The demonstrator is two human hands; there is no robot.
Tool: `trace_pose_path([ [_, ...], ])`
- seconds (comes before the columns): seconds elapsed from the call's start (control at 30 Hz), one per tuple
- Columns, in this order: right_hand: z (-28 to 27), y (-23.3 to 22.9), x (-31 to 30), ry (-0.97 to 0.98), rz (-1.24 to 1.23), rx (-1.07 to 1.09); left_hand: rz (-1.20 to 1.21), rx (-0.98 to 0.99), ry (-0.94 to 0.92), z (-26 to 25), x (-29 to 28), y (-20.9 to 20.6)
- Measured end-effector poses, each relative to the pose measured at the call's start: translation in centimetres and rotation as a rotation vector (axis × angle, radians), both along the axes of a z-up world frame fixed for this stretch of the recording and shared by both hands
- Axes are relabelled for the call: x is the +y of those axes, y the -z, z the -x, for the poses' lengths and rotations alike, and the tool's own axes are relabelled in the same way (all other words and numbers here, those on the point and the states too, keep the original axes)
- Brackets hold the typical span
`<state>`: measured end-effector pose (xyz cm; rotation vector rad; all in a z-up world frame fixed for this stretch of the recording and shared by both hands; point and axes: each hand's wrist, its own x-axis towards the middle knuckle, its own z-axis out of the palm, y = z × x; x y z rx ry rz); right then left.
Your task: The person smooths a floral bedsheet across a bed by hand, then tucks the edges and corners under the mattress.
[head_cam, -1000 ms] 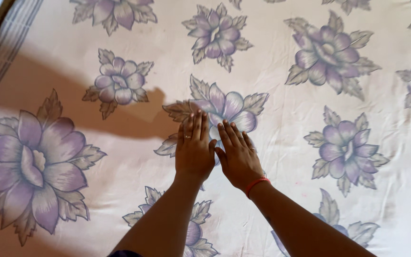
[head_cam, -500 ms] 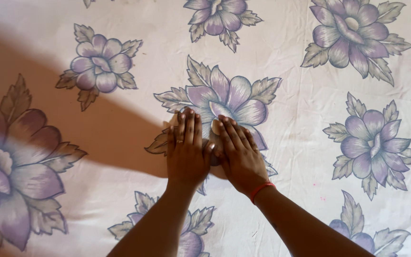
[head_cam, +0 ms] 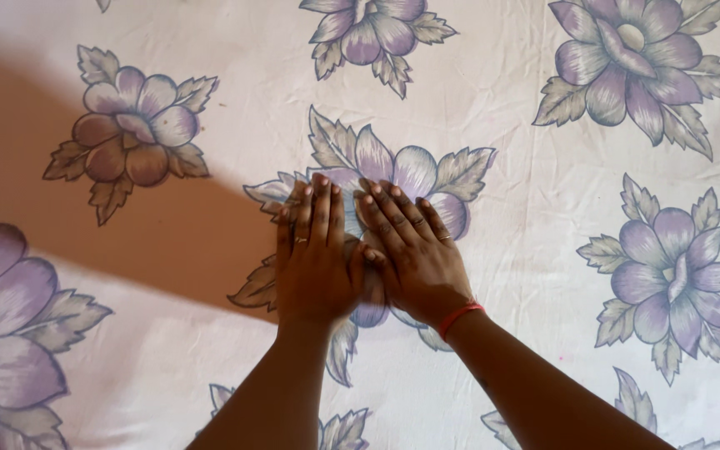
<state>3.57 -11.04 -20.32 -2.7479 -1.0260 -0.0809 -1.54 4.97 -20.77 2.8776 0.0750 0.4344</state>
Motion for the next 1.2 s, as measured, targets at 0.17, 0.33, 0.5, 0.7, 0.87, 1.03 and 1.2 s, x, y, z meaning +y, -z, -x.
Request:
trace_pose_path([
  [0.17, -3.7, 0.8, -2.9, 0.097, 0.064, 0.003, 0.038, 0.021, 0.004, -0.4, 0.1, -0.7],
  [0.33, -7.7, 1.6, -10.8, 0.236, -0.027, -0.025, 0.065, 0.031, -0.004, -0.2, 0.2, -0.8],
  [0.5, -10.2, 3.6, -21.4, 0.518, -0.018, -0.156, 0.072, 0.119, -0.023, -0.6, 0.1, -0.6],
  [0.7, -13.2, 6.1, -19.6, 0.638, -0.065, -0.251, 0.081, 0.150, -0.012, -0.5, 0.5, -0.8],
  [0.87, -8.7, 4.6, 0.6, 0.089, -0.356, 0.324, 0.125, 0.163, 0.001, -0.5, 0.4, -0.8],
  [1.03, -6.9, 0.9, 9.1, -0.187, -0.148, 0.077, 0.083, 0.197, -0.001, -0.4, 0.6, 0.2],
  [1.2, -10.1, 0.4, 4.8, -0.083, -0.086, 0.012, 0.119, 0.103, 0.022, -0.5, 0.6, 0.0],
])
